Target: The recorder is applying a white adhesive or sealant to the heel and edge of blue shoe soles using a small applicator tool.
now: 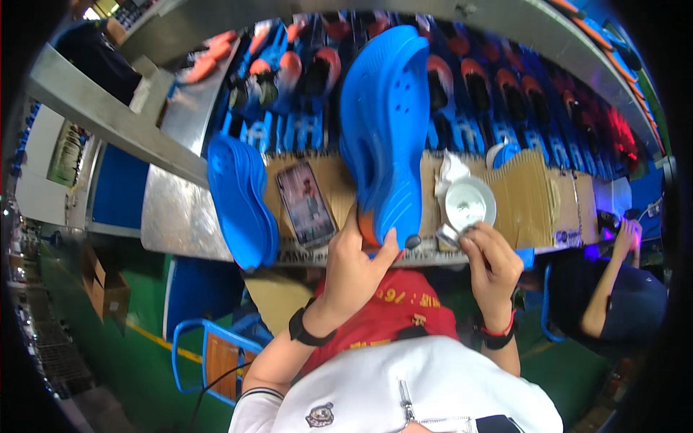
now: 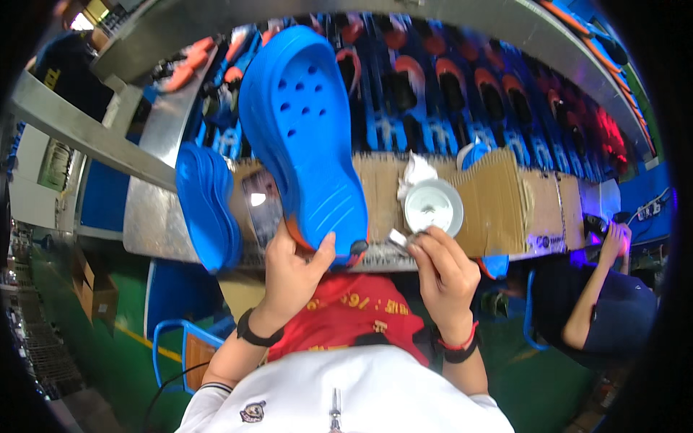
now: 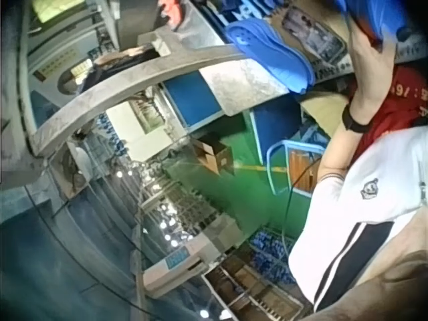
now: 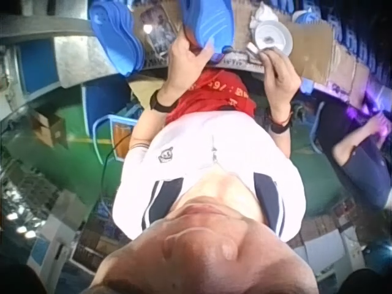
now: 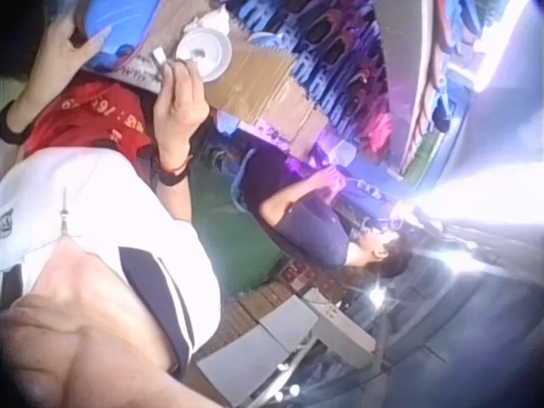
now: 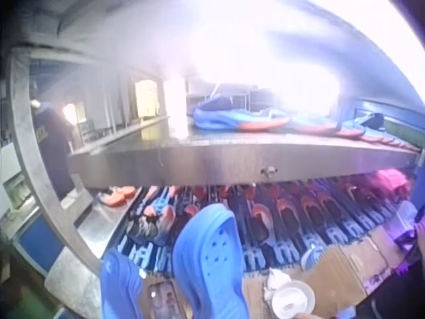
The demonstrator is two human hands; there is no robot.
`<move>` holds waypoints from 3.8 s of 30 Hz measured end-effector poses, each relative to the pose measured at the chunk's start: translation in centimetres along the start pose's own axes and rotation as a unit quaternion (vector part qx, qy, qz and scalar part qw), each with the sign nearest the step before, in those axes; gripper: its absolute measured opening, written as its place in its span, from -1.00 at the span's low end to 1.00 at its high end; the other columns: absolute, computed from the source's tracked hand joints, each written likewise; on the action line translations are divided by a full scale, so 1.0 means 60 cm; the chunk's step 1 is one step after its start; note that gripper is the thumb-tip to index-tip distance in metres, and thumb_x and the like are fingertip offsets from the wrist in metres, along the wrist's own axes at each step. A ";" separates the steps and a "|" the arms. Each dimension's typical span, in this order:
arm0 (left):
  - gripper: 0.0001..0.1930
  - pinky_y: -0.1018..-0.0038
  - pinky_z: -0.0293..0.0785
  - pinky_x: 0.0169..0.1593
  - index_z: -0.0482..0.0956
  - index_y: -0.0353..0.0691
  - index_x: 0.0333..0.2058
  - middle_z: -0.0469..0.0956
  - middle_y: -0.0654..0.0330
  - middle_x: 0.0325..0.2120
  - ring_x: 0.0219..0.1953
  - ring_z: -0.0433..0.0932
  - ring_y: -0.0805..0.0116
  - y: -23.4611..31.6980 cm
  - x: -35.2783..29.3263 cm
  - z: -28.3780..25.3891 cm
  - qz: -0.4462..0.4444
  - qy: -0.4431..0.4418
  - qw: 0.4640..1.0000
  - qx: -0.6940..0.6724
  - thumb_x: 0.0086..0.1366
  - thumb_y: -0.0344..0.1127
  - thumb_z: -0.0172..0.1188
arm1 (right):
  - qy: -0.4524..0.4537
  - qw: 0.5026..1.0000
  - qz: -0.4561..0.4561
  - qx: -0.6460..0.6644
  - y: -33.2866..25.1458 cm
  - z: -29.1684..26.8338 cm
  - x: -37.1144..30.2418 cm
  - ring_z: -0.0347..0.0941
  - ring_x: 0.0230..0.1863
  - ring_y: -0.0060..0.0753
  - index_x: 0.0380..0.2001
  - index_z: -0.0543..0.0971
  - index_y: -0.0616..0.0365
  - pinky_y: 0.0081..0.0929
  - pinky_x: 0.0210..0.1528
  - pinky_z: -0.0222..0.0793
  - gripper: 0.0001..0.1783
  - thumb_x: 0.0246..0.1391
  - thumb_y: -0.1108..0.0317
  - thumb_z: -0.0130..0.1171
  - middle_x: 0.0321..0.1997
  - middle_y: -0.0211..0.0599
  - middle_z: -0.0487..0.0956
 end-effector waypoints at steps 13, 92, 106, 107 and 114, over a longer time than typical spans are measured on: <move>-0.63 0.48 0.63 -0.49 0.32 -0.43 -0.07 0.53 -0.04 -0.24 -0.42 0.65 0.22 0.208 0.217 -0.121 0.056 -0.119 0.931 -0.340 0.35 -0.22 0.08 | 0.039 0.999 0.033 -0.005 0.019 -0.042 -0.023 0.56 -0.48 -0.17 -0.41 0.58 0.29 -0.46 -0.46 0.46 -0.89 -0.09 0.60 0.28 -0.35 -0.12 0.60; -0.48 0.53 0.58 -0.24 0.30 -0.47 0.14 0.63 0.04 -0.34 -0.34 0.66 0.40 -0.041 -0.050 0.024 -0.091 0.041 0.976 -0.193 0.20 -0.58 0.17 | -0.079 0.995 -0.060 0.007 -0.026 0.046 -0.013 0.55 -0.52 -0.18 -0.41 0.58 0.25 -0.45 -0.53 0.45 -0.80 -0.17 0.55 0.37 -0.30 -0.11 0.60; -0.35 0.50 0.56 -0.12 -0.01 -0.33 0.11 0.50 -0.07 -0.11 -0.12 0.57 0.31 -0.010 -0.020 -0.003 -0.072 0.017 0.970 -0.230 0.16 -0.63 0.21 | -0.009 1.000 0.007 0.018 0.005 0.003 0.000 0.57 -0.48 -0.19 -0.41 0.58 0.31 -0.49 -0.46 0.45 -0.86 -0.11 0.61 0.30 -0.33 -0.10 0.60; -0.38 0.46 0.57 -0.10 0.00 -0.30 0.06 0.49 -0.10 -0.10 -0.10 0.57 0.27 0.001 -0.010 -0.012 -0.064 0.004 0.959 -0.277 0.15 -0.65 0.19 | -0.009 0.999 0.025 0.021 0.007 -0.002 0.000 0.58 -0.47 -0.19 -0.42 0.58 0.31 -0.49 -0.46 0.45 -0.87 -0.11 0.62 0.29 -0.33 -0.10 0.60; -0.42 0.36 0.65 -0.22 0.01 -0.37 0.07 0.52 -0.10 -0.15 -0.20 0.61 0.24 0.166 0.118 -0.086 0.002 -0.068 0.923 -0.379 0.22 -0.52 0.21 | 0.050 0.998 0.022 0.018 0.021 -0.034 -0.009 0.56 -0.50 -0.27 -0.42 0.60 0.30 -0.51 -0.48 0.44 -0.90 -0.10 0.60 0.28 -0.36 -0.13 0.60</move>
Point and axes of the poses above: each hand's wrist, its own x-axis towards the middle knuckle, its own z-axis out of the palm, y = z × x, the point moved 5 cm from there along x, towards the middle knuckle
